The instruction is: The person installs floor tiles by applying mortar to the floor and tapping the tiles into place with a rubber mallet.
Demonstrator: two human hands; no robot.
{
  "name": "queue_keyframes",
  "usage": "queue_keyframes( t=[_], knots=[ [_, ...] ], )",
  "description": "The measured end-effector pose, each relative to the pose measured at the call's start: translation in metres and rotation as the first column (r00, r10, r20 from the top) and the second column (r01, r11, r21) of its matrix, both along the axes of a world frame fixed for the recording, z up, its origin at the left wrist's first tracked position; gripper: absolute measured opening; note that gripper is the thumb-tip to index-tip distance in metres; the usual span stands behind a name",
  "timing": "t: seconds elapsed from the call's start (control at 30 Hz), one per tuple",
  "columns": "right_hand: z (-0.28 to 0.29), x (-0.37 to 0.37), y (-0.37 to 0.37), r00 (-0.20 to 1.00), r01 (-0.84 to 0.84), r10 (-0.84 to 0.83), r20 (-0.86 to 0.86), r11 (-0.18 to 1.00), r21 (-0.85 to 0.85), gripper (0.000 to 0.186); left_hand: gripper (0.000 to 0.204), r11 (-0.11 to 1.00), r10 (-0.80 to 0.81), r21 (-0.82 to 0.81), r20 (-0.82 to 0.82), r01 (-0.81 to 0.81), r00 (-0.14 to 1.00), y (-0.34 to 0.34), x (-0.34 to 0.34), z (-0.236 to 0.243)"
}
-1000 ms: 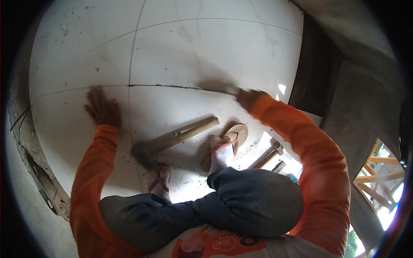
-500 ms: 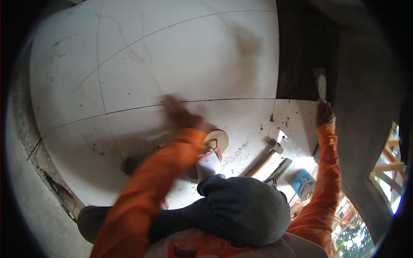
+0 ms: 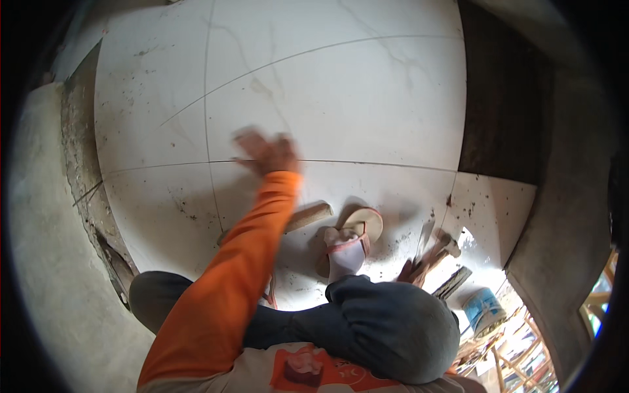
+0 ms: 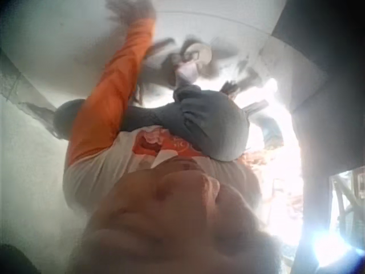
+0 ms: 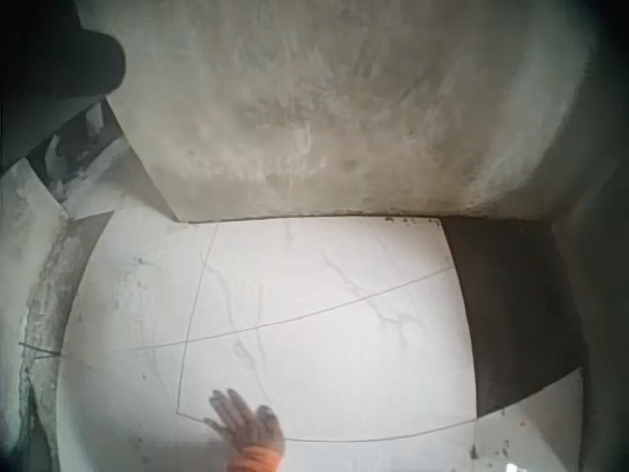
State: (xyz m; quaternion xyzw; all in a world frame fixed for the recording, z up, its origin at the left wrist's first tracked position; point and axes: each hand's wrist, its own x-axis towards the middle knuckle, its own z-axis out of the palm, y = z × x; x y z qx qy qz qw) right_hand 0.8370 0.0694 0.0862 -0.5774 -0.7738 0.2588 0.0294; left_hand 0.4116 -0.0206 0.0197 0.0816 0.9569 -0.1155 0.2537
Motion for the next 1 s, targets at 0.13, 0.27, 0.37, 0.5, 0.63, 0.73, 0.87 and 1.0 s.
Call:
queue_keyframes(
  t=[0.13, 0.27, 0.37, 0.5, 0.63, 0.73, 0.87, 1.0],
  knots=[
    [0.006, 0.009, -0.026, 0.987, -0.092, 0.053, 0.150, 0.959, 0.268, 0.044, 0.052, 0.637, -0.391, 0.642, -0.206, 0.426, 0.897, 0.129, 0.101, -0.016],
    [0.018, -0.077, -0.011, 0.949, -0.285, 0.301, -0.094, 0.946, 0.157, 0.039, 0.037, 0.568, -0.607, 0.481, 0.793, -0.668, 0.055, 0.214, 0.164, 0.039],
    [-0.004, -0.165, 0.008, 0.499, -0.796, 0.700, -0.510, 0.603, 0.050, 0.032, 0.027, 0.183, -0.745, 0.769, 0.515, -0.612, 0.424, 0.197, 0.150, 0.071],
    [-0.046, -0.259, -0.048, 0.053, -0.979, 0.878, -0.476, 0.140, 0.150, 0.036, 0.028, -0.041, -0.223, 0.999, 0.014, -0.023, 0.975, 0.129, 0.036, 0.036],
    [-0.047, -0.305, -0.089, -0.158, -0.948, 0.907, -0.390, -0.250, -0.197, 0.038, 0.049, 0.618, 0.098, 0.709, -0.497, 0.338, 0.862, 0.074, -0.101, -0.002],
    [-0.023, -0.312, -0.058, -0.077, -0.728, 0.951, -0.300, -0.259, -0.634, 0.038, 0.057, 0.761, 0.102, 0.642, -0.267, 0.098, 0.958, 0.062, -0.166, -0.003],
    [0.000, -0.293, 0.053, -0.046, -0.825, 0.931, -0.362, -0.240, -0.511, 0.035, 0.065, 0.833, 0.115, 0.543, -0.359, 0.108, 0.926, 0.055, -0.190, 0.001],
    [0.032, -0.309, 0.149, 0.722, -0.683, 0.655, -0.225, 0.619, -0.388, 0.020, 0.073, 0.873, 0.230, 0.488, -0.401, -0.006, 0.887, 0.054, -0.189, -0.002]
  ],
)
